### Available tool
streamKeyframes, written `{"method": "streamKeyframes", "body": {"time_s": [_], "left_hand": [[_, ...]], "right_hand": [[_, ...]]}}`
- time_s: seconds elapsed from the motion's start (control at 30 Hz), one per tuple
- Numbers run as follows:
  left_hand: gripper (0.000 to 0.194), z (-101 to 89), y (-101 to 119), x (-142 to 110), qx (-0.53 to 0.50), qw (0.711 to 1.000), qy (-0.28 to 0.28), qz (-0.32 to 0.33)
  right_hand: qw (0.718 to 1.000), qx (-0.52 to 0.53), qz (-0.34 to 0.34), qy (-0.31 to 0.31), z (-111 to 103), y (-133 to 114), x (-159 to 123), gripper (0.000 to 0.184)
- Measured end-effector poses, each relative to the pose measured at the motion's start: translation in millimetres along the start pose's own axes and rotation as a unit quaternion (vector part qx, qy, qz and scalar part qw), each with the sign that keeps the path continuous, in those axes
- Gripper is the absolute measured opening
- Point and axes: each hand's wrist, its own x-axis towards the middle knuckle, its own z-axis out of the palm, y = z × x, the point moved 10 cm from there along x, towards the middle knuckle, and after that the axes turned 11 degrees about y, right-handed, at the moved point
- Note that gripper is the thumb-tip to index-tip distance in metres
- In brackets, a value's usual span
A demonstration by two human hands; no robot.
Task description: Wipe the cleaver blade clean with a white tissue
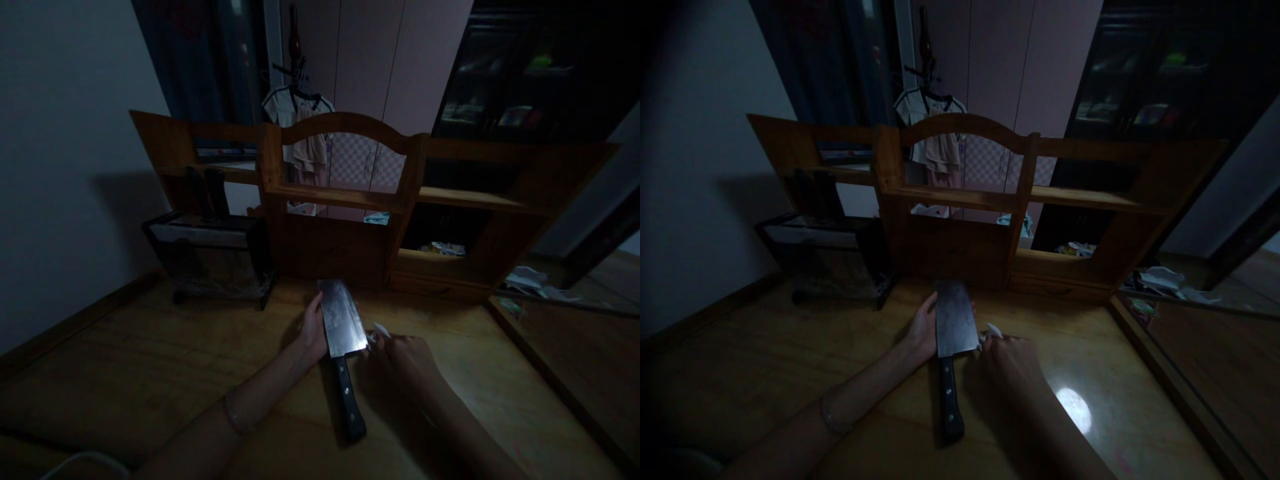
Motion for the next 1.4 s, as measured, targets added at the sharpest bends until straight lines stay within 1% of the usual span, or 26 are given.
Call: {"method": "streamKeyframes", "body": {"time_s": [0.03, 0.1, 0.2, 0.27, 0.33, 0.4, 0.47, 0.53, 0.63, 0.8, 0.9, 1.07, 1.17, 1.27, 1.33, 1.4], "left_hand": [[0.051, 1.1, 1, 0, -0.002, 1.000, -0.006, 0.002], [0.053, 3.1, 2, 1, 0.003, 1.000, -0.016, 0.006], [0.055, 5.9, 3, 1, 0.028, 0.999, -0.026, 0.011], [0.054, 8.2, 3, 0, 0.044, 0.998, -0.032, 0.017], [0.054, 10.3, 1, -1, 0.057, 0.997, -0.041, 0.016], [0.057, 10.6, -6, -2, 0.072, 0.996, -0.045, 0.002], [0.061, 10.0, -16, -2, 0.089, 0.995, -0.049, -0.019], [0.066, 10.8, -27, -3, 0.105, 0.992, -0.057, -0.042], [0.072, 14.1, -36, -5, 0.113, 0.989, -0.068, -0.065], [0.069, 12.7, -35, -4, 0.102, 0.991, -0.052, -0.067], [0.070, 13.8, -37, -3, 0.097, 0.990, -0.071, -0.074], [0.067, 17.1, -33, -3, 0.101, 0.990, -0.087, -0.046], [0.065, 21.1, -36, -8, 0.123, 0.987, -0.090, -0.048], [0.064, 22.5, -41, -11, 0.157, 0.982, -0.086, -0.056], [0.061, 20.4, -44, -11, 0.182, 0.979, -0.078, -0.052], [0.055, 14.7, -45, -8, 0.215, 0.974, -0.062, -0.038]], "right_hand": [[1.000, 0.001, 0.016, 0.013, -3, 4, 1, 0.040], [0.997, 0.029, 0.039, 0.063, -15, 7, 2, 0.039], [0.983, 0.114, 0.020, 0.141, -37, 2, 3, 0.040], [0.970, 0.188, 0.004, 0.154, -43, -4, 2, 0.042], [0.957, 0.260, -0.004, 0.129, -41, -13, 2, 0.042], [0.949, 0.303, -0.024, 0.081, -33, -29, 2, 0.043], [0.950, 0.306, -0.060, 0.027, -23, -47, 1, 0.045], [0.954, 0.287, -0.091, -0.013, -15, -60, -1, 0.048], [0.961, 0.253, -0.107, -0.033, -8, -64, 0, 0.049], [0.972, 0.200, -0.117, -0.026, -3, -62, 1, 0.051], [0.979, 0.172, -0.111, -0.013, 1, -56, 2, 0.052], [0.988, 0.144, -0.060, 0.013, 6, -32, 5, 0.054], [0.988, 0.151, -0.023, 0.034, 4, -18, 7, 0.058], [0.983, 0.176, 0.004, 0.045, 2, -9, 7, 0.063], [0.980, 0.193, 0.020, 0.050, 2, -5, 6, 0.065], [0.977, 0.205, 0.031, 0.054, 3, -3, 5, 0.065]]}}
